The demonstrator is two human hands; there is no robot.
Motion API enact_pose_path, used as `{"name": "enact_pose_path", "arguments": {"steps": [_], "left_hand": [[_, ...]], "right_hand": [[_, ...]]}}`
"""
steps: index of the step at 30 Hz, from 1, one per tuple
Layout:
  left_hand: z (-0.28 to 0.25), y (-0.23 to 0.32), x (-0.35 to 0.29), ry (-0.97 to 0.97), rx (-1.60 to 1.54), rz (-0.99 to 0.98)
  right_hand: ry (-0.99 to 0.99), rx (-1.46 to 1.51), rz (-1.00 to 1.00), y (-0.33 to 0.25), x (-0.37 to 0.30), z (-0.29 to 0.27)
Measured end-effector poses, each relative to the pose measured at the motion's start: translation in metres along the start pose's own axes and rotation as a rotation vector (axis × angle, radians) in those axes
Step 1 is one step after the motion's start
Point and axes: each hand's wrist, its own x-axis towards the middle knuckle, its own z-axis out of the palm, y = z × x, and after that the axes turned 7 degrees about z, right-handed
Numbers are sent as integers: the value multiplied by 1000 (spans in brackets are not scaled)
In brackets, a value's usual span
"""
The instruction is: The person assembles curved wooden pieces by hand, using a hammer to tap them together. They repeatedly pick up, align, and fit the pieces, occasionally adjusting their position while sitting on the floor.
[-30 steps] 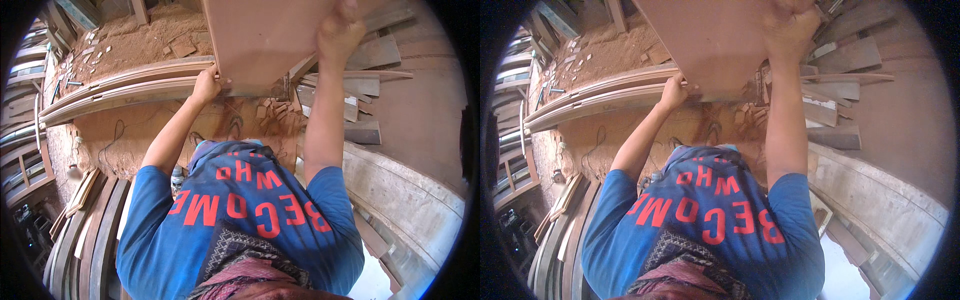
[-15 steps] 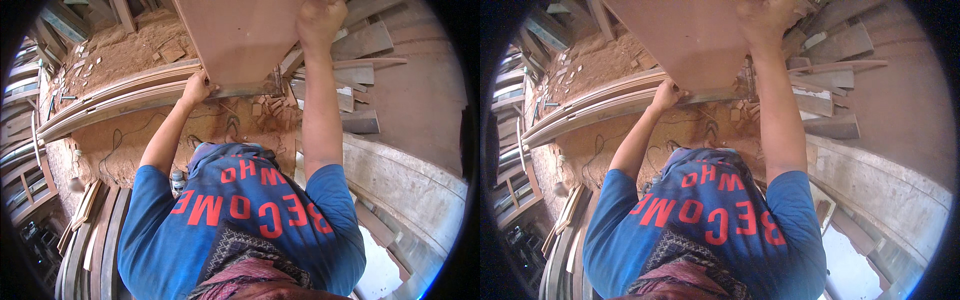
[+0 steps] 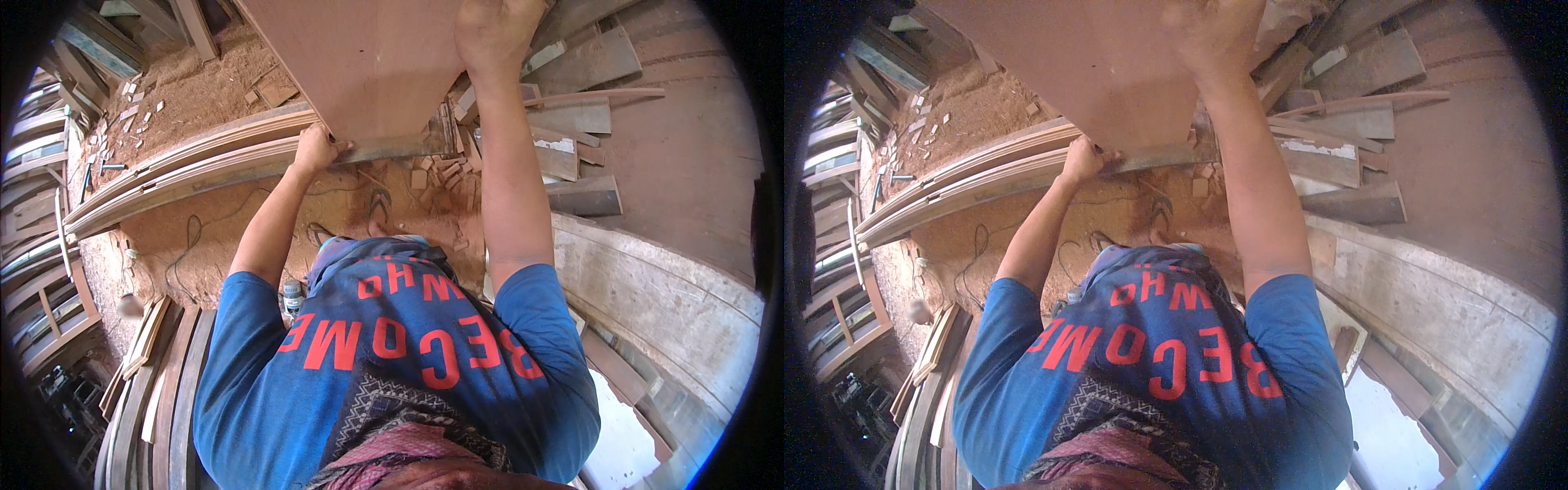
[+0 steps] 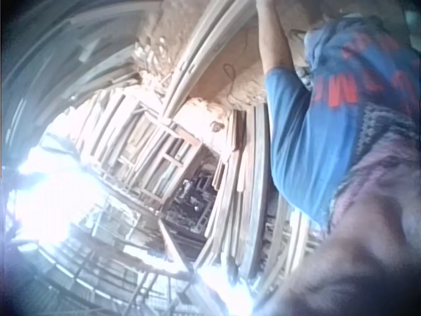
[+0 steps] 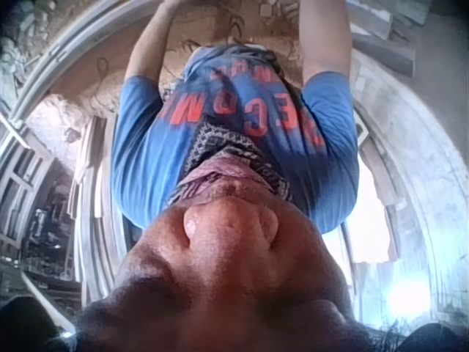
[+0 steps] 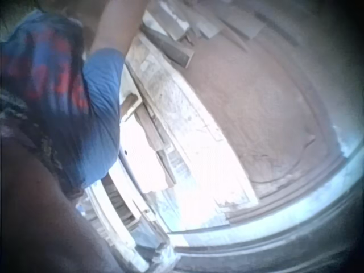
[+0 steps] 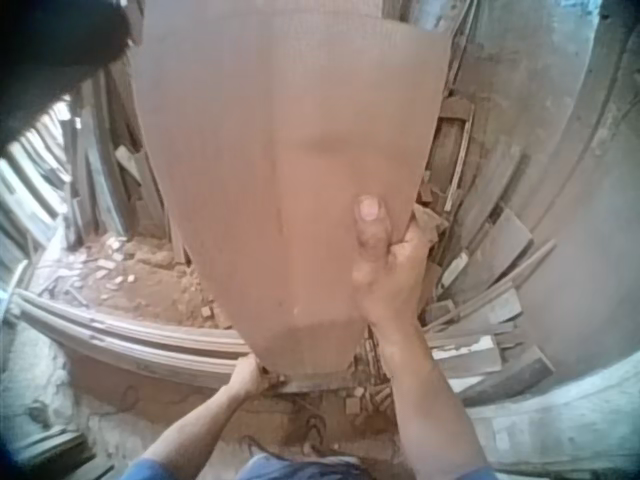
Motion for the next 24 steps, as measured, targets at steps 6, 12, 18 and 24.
{"name": "enact_pose_path", "arguments": {"steps": [6,12,18,24], "left_hand": [[2,1,-5,37,36,-3],[4,2,-4,35,86,55],[4,3,-8,73,41,53],[4,2,-8,101,47,91]], "right_hand": [[-306,-277,303,13,-13,-48],[-797,-489,630,119,-120,-119],[-893,-855,888,202,-199,-108],[-889,-720,779,194,-189,-106]]}}
